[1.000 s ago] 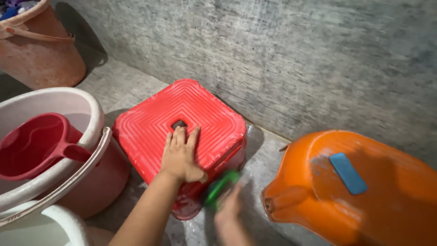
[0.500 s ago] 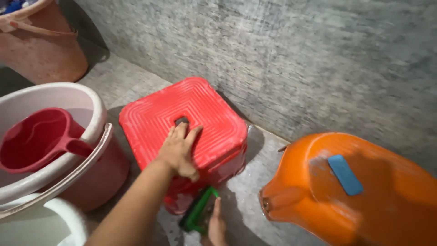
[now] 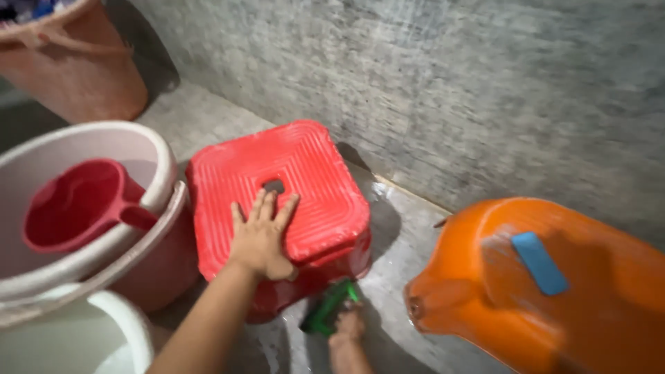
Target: The recorder is scrubbing and rinsing plastic stools in a bathroom using a brush and soap.
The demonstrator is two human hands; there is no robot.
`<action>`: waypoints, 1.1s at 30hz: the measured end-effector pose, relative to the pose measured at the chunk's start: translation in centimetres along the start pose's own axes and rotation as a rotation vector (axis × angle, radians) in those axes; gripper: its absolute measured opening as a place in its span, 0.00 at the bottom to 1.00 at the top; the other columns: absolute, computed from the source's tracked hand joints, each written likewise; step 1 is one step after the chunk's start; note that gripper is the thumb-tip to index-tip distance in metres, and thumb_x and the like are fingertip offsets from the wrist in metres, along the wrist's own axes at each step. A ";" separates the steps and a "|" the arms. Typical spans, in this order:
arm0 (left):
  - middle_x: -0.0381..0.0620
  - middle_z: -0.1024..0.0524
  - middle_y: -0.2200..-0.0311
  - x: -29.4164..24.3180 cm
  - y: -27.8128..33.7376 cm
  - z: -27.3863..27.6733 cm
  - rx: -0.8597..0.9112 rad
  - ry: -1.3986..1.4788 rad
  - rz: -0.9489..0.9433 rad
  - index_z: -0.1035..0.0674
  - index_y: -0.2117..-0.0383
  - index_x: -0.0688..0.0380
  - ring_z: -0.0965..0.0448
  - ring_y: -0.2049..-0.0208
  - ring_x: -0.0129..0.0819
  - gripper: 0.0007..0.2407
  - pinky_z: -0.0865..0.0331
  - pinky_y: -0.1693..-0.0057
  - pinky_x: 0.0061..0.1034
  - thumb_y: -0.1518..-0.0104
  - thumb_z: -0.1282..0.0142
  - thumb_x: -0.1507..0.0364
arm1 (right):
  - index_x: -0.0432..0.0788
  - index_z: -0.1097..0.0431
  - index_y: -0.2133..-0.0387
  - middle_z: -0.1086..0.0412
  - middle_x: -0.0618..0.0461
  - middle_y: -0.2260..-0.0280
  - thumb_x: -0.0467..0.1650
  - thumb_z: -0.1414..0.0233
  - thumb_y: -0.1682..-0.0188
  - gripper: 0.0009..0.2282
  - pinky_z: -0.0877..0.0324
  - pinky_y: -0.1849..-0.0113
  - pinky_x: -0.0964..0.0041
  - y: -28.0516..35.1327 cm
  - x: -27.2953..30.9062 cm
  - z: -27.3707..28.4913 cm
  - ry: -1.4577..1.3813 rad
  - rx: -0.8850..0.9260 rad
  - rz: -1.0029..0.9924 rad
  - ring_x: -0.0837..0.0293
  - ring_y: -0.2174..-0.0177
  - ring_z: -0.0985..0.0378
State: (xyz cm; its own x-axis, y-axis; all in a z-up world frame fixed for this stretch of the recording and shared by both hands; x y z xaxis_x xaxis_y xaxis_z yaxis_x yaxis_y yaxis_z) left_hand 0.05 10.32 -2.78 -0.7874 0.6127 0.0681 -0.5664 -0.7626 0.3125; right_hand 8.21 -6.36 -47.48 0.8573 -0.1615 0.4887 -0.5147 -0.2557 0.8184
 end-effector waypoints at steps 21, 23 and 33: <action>0.55 0.58 0.28 0.1 -1.1 0.0 -0.052 0.064 -0.034 0.56 0.28 0.37 0.62 0.26 0.44 0.57 0.70 0.28 0.58 0.72 0.29 0.59 | 0.41 0.30 0.53 0.34 0.58 0.73 0.45 0.51 0.44 0.20 0.33 0.74 0.59 7.0 13.0 -3.9 -0.005 -0.028 0.304 0.60 0.76 0.31; 0.55 0.58 0.28 0.2 -0.8 -0.4 -0.056 0.053 -0.037 0.56 0.28 0.38 0.62 0.26 0.44 0.57 0.69 0.29 0.58 0.72 0.30 0.60 | 0.40 0.29 0.54 0.37 0.56 0.74 0.45 0.50 0.43 0.20 0.37 0.75 0.57 5.8 12.8 -3.2 0.004 0.012 0.336 0.58 0.77 0.34; 0.54 0.56 0.28 0.1 -0.9 0.4 -0.052 0.086 -0.004 0.55 0.28 0.37 0.61 0.26 0.44 0.58 0.69 0.28 0.58 0.74 0.28 0.59 | 0.39 0.29 0.66 0.35 0.55 0.75 0.43 0.53 0.42 0.18 0.38 0.77 0.58 5.1 20.1 -5.3 0.189 0.032 0.517 0.56 0.77 0.33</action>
State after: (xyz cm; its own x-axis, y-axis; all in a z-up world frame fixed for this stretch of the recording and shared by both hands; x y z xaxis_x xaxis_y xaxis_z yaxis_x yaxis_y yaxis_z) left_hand 0.61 11.15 -2.66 -0.8020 0.5971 -0.0157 -0.5795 -0.7714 0.2627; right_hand 22.84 -5.89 -31.85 0.4775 -0.1004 0.8729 -0.8667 -0.2173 0.4491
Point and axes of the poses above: each hand's wrist, its own y-axis away from the middle knuckle, its own z-axis out of the back of the hand, x = y × z, the point moved 9 cm from there along -y, towards the middle knuckle
